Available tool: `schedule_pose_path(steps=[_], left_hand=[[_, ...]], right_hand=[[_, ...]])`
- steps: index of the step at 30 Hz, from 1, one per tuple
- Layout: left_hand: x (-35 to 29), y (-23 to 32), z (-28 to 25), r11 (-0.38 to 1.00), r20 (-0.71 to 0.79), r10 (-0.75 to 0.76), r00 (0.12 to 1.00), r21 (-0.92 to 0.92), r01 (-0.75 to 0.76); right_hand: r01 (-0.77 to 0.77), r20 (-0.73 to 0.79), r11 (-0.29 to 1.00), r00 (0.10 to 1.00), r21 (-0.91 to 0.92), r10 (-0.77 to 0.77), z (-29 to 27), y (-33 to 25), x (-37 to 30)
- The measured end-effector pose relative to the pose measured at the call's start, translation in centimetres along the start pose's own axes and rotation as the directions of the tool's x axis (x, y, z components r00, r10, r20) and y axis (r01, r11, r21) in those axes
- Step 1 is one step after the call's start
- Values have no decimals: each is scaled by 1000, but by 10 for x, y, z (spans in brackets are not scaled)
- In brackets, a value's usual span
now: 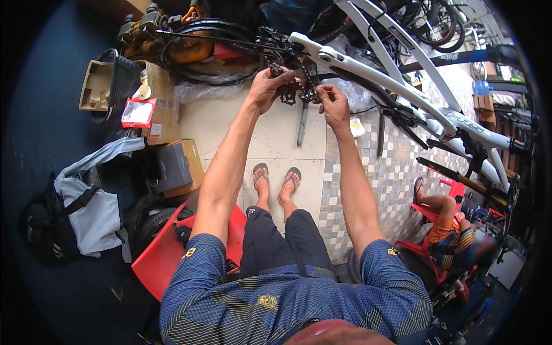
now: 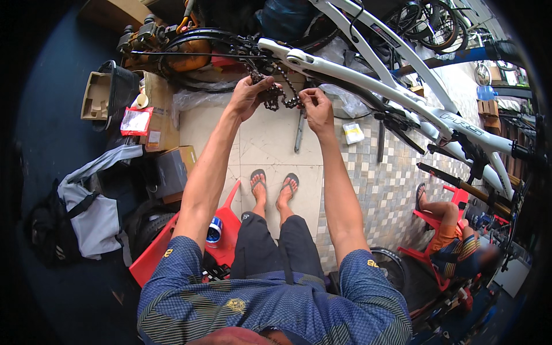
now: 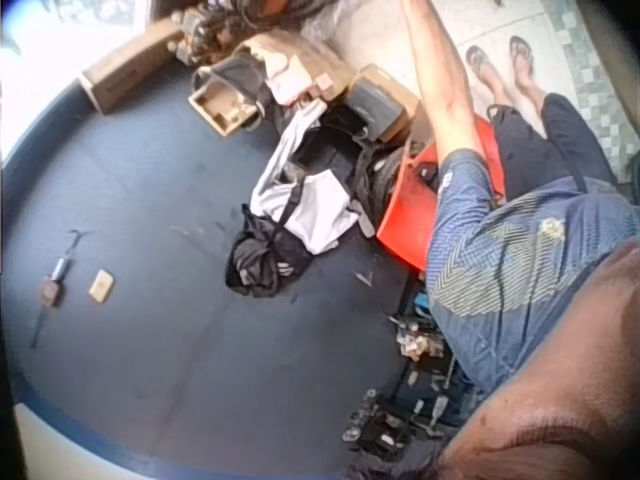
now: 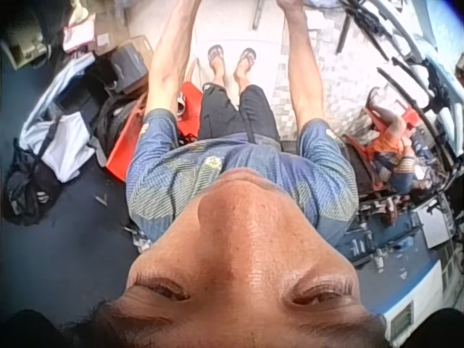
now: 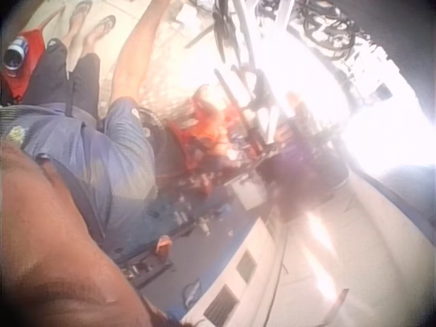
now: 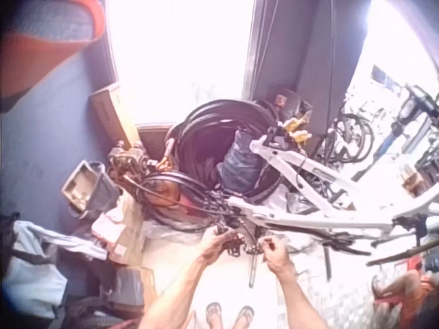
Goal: The person installs a seat post clamp on a white bicycle frame using an Allen key, then wipes hands with a cloth, and finally handles a bicycle chain by threading it through the rear derailleur and around the chainring.
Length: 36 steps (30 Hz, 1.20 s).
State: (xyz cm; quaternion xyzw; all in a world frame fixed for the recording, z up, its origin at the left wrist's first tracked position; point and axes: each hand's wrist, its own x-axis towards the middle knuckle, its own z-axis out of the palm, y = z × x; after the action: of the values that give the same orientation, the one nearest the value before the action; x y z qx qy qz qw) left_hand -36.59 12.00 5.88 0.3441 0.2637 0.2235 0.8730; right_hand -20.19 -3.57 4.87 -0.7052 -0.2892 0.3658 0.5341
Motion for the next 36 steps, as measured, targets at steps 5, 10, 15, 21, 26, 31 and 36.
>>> schedule_pose_path(steps=[5, 10, 15, 21, 26, 31, 36], left_hand=[[-5, -5, 5, 974, -99, 31, 995, -222, -53], [-4, -8, 13, 923, -159, 47, 986, -370, -103], [2, -11, 18, 850, -255, 63, 965, -493, -186], [6, -9, 19, 785, -245, 65, 967, -586, -201], [4, -10, 18, 765, -248, 81, 965, -605, -220], [3, -9, 15, 794, -296, 144, 944, -535, -289], [-6, -11, 9, 818, -365, 198, 910, -449, -359]], right_hand=[[143, -34, 990, 989, -2, -143, -1, 17, 1], [36, -8, 941, 999, 336, -36, -12, 19, -22], [74, 11, 944, 997, 321, -82, -22, -9, -40], [178, -92, 793, 984, 583, -153, -30, -26, -33], [183, -32, 633, 970, 752, -243, -14, -36, -34], [304, -109, 953, 947, -8, -303, -2, -29, -27], [304, -288, 909, 877, -286, -384, 25, -34, -21]])
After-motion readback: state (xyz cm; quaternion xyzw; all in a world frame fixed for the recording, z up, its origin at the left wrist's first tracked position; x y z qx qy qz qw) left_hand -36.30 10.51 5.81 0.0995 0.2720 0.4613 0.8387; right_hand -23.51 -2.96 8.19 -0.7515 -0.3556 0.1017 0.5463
